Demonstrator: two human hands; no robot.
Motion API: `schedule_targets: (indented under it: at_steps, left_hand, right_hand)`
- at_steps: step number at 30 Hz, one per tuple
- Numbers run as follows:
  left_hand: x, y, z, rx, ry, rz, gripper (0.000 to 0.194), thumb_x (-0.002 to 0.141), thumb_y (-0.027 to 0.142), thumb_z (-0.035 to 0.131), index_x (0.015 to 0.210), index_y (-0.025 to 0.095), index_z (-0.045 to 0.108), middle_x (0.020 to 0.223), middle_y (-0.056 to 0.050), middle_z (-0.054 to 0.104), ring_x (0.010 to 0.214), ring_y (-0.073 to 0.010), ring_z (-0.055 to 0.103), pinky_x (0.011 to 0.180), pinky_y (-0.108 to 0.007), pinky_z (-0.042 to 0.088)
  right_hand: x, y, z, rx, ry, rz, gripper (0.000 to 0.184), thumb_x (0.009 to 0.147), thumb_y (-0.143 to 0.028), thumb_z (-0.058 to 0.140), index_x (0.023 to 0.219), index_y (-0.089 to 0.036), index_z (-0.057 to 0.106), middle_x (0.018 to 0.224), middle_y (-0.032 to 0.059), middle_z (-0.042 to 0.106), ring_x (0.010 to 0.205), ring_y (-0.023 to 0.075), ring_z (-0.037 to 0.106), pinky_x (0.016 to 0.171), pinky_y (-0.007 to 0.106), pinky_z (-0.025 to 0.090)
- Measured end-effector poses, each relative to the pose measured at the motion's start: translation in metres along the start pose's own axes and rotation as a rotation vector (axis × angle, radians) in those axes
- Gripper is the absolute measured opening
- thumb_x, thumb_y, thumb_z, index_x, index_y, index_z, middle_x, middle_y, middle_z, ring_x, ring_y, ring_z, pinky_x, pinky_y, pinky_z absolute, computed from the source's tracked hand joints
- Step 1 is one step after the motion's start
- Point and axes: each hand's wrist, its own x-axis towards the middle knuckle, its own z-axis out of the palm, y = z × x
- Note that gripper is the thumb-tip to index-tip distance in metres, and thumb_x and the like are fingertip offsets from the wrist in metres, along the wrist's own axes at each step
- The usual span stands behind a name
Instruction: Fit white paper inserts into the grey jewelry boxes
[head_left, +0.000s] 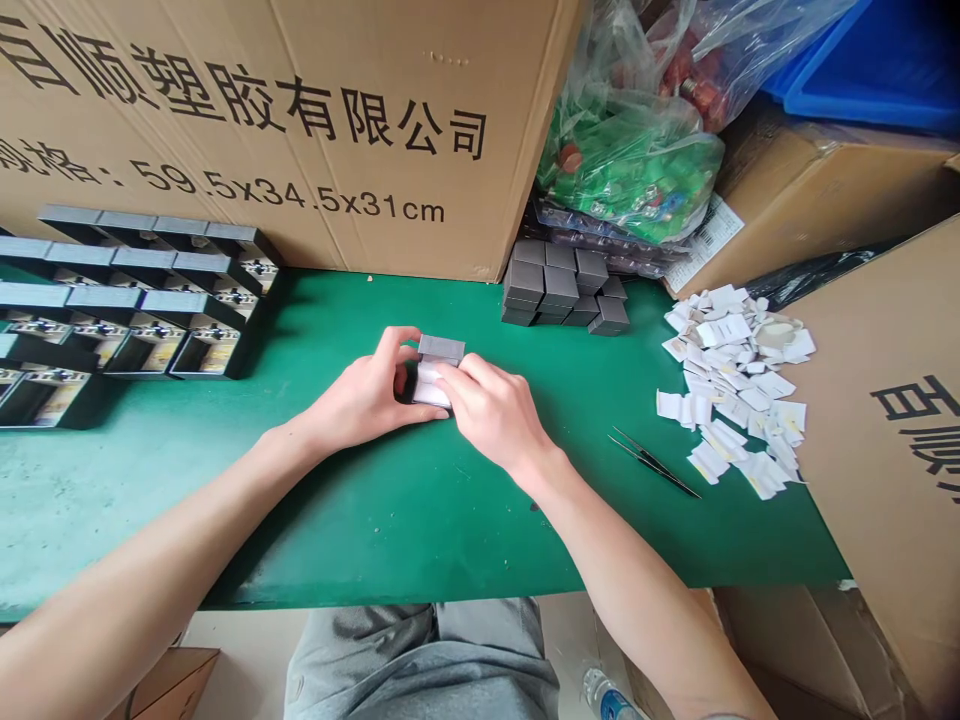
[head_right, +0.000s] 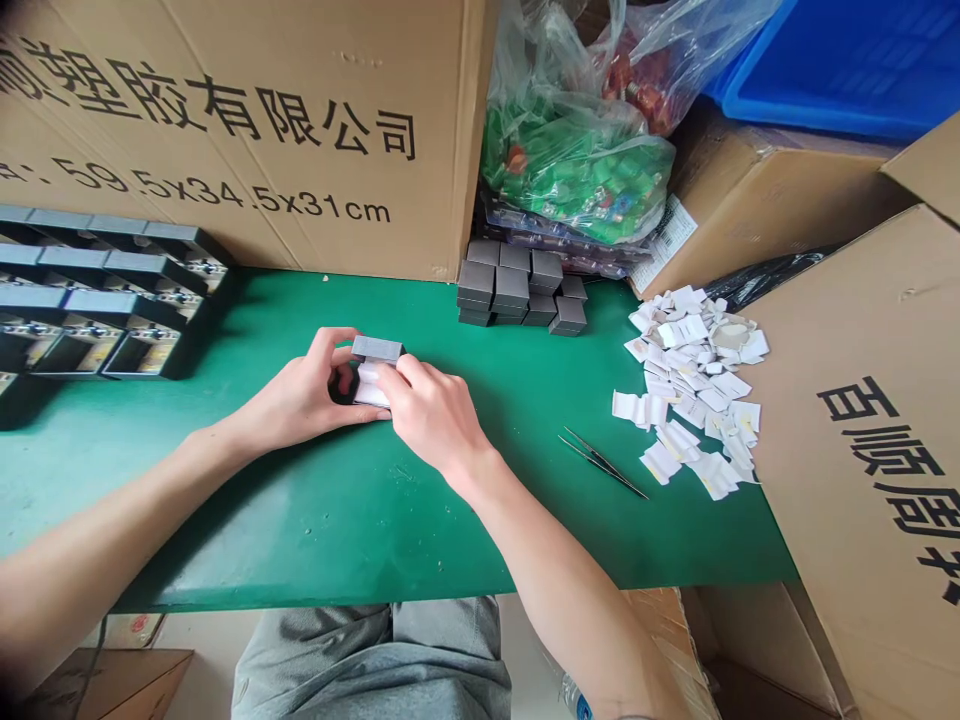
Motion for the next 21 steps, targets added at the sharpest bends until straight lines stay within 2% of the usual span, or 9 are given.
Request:
schedule_targets:
  at_steps: [3, 6, 12, 18, 21]
  left_hand:
    - [-0.001, 0.001, 0.007, -0.058, 0.07, 0.026, 0.08, 0.077, 0.059, 0.083, 0.133, 0.023, 0.039, 0.111, -0.007, 0.074, 0.076, -0.0195, 0.069, 0.068, -0.03, 0.056]
    - [-0.001, 0.004, 0.011, -0.15, 0.118, 0.038, 0.076, 0.079, 0.053, 0.083, 0.135, 0.023, 0.04, 0.124, -0.011, 0.071, 0.083, -0.0197, 0.072, 0.077, -0.032, 0.061]
    - [-0.003, 0.008, 0.013, -0.213, 0.135, 0.01, 0.075, 0.083, 0.044, 0.081, 0.146, 0.026, 0.045, 0.138, -0.011, 0.065, 0.088, -0.0199, 0.076, 0.082, -0.034, 0.063]
    - [-0.003, 0.008, 0.013, -0.086, 0.122, 0.044, 0.075, 0.088, 0.048, 0.077, 0.153, 0.027, 0.048, 0.143, -0.01, 0.064, 0.116, -0.028, 0.069, 0.095, -0.038, 0.059]
    - [-0.001, 0.005, 0.009, 0.009, 0.105, 0.06, 0.086, 0.087, 0.059, 0.078, 0.159, 0.027, 0.043, 0.147, -0.012, 0.062, 0.13, -0.034, 0.059, 0.103, -0.045, 0.054]
  right_hand:
    - [-0.002, -0.002, 0.0, 0.059, 0.014, 0.068, 0.026, 0.108, -0.025, 0.051, 0.103, -0.023, 0.076, 0.088, 0.0059, 0.066, 0.075, 0.0175, 0.063, 0.059, 0.027, 0.042]
    - [-0.004, -0.004, 0.002, 0.104, 0.062, 0.131, 0.026, 0.108, -0.026, 0.052, 0.11, -0.025, 0.078, 0.091, 0.0069, 0.068, 0.075, 0.0181, 0.064, 0.061, 0.027, 0.045]
    - [-0.005, -0.006, 0.008, 0.124, 0.089, 0.219, 0.027, 0.104, -0.022, 0.056, 0.11, -0.027, 0.082, 0.098, 0.0086, 0.071, 0.078, 0.0207, 0.069, 0.065, 0.028, 0.049]
    - [-0.004, -0.003, 0.009, 0.175, 0.096, 0.232, 0.028, 0.105, -0.025, 0.054, 0.116, -0.027, 0.08, 0.104, 0.0095, 0.075, 0.085, 0.0228, 0.071, 0.072, 0.031, 0.053]
    - [-0.004, -0.001, 0.011, 0.194, 0.091, 0.227, 0.029, 0.108, -0.03, 0.053, 0.119, -0.026, 0.079, 0.098, 0.0084, 0.073, 0.081, 0.0209, 0.069, 0.073, 0.03, 0.052]
